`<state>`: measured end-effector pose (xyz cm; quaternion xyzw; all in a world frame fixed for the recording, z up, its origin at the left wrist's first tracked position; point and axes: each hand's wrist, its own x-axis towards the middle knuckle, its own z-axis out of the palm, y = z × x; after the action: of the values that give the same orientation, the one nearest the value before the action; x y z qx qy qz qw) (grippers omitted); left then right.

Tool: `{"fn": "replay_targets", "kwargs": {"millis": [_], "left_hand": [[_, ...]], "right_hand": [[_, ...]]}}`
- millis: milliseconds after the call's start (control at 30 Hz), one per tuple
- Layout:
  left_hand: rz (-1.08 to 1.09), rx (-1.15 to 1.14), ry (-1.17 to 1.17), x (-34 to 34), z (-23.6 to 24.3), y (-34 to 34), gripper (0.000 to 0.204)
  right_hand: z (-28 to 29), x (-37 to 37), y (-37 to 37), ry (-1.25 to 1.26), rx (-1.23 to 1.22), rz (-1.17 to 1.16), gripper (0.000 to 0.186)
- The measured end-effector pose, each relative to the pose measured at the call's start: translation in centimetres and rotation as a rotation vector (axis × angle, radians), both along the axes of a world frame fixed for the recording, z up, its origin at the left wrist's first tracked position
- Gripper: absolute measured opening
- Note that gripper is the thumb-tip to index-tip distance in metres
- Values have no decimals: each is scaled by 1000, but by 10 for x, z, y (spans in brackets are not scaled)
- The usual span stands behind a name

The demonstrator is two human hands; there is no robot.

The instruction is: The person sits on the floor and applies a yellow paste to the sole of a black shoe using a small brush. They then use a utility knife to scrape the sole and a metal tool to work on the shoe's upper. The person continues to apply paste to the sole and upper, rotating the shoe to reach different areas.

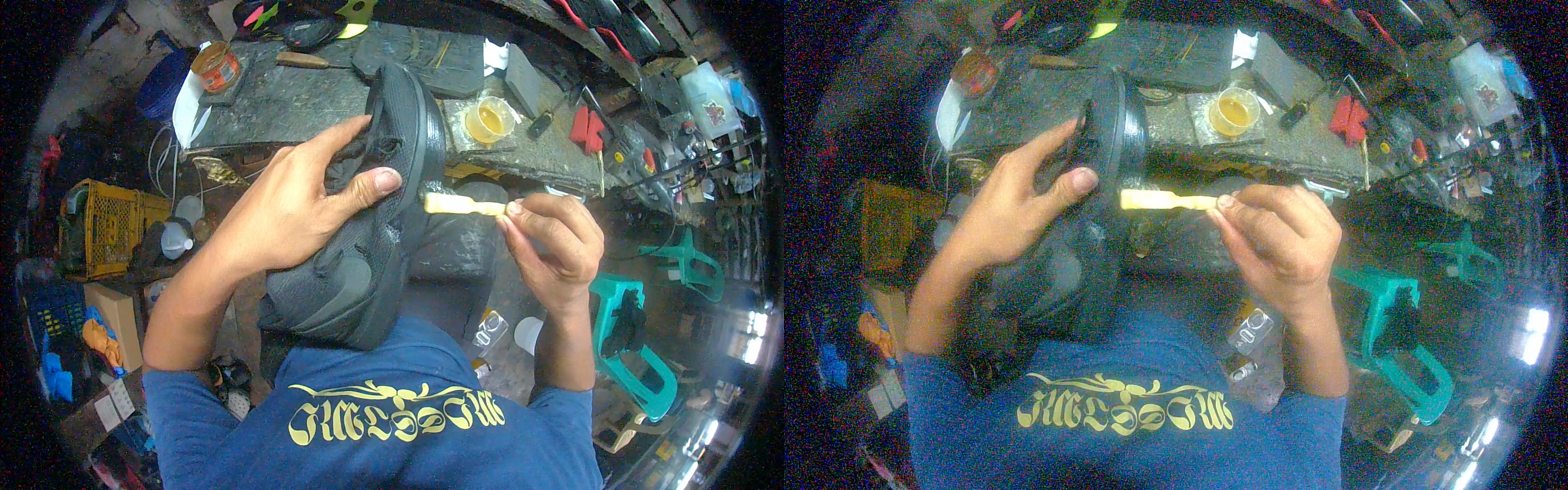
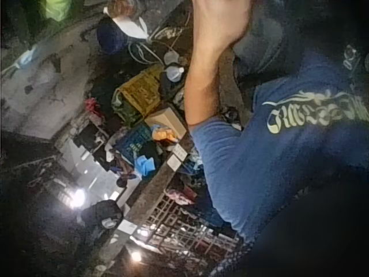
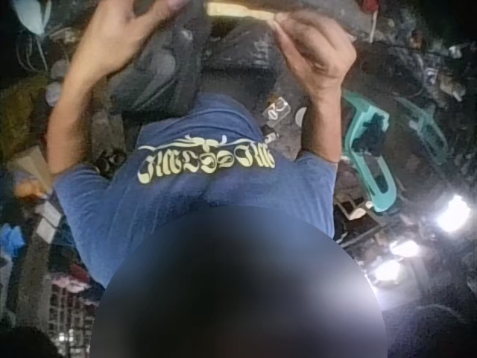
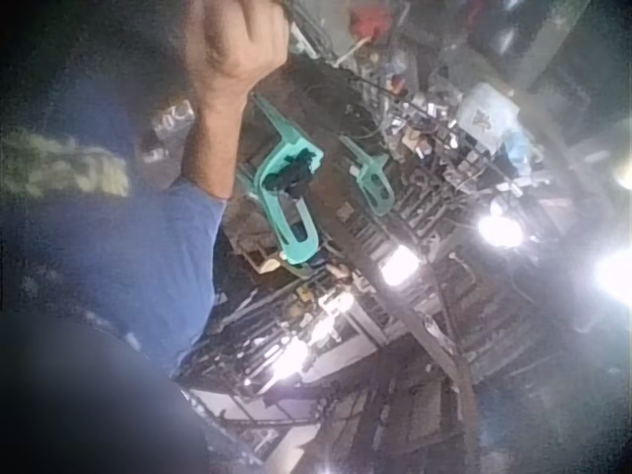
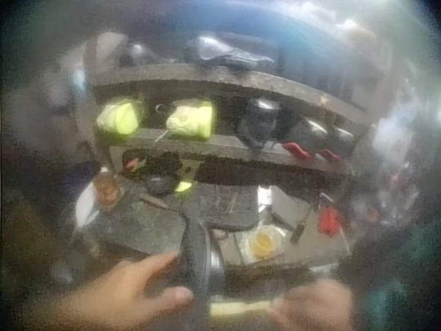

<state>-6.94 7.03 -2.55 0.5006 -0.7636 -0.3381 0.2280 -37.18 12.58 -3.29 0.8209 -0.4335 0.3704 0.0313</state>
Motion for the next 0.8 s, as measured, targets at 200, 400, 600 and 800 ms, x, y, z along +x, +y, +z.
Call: {"fn": "replay_targets", "kwargs": {"millis": [200, 400, 600, 800], "left_hand": [[4, -31, 33, 0, -6, -4, 84], [19, -68, 30, 0, -9, -7, 85], [15, -25, 65, -2, -6, -10, 84], [9, -52, 60, -2, -6, -13, 80]], "right_hand": [[0, 2, 0, 25, -11, 0, 17], [2, 4, -1, 72, -35, 1, 19], [3, 6, 0, 108, -42, -13, 22], [5, 8, 0, 156, -33, -10, 24]]}}
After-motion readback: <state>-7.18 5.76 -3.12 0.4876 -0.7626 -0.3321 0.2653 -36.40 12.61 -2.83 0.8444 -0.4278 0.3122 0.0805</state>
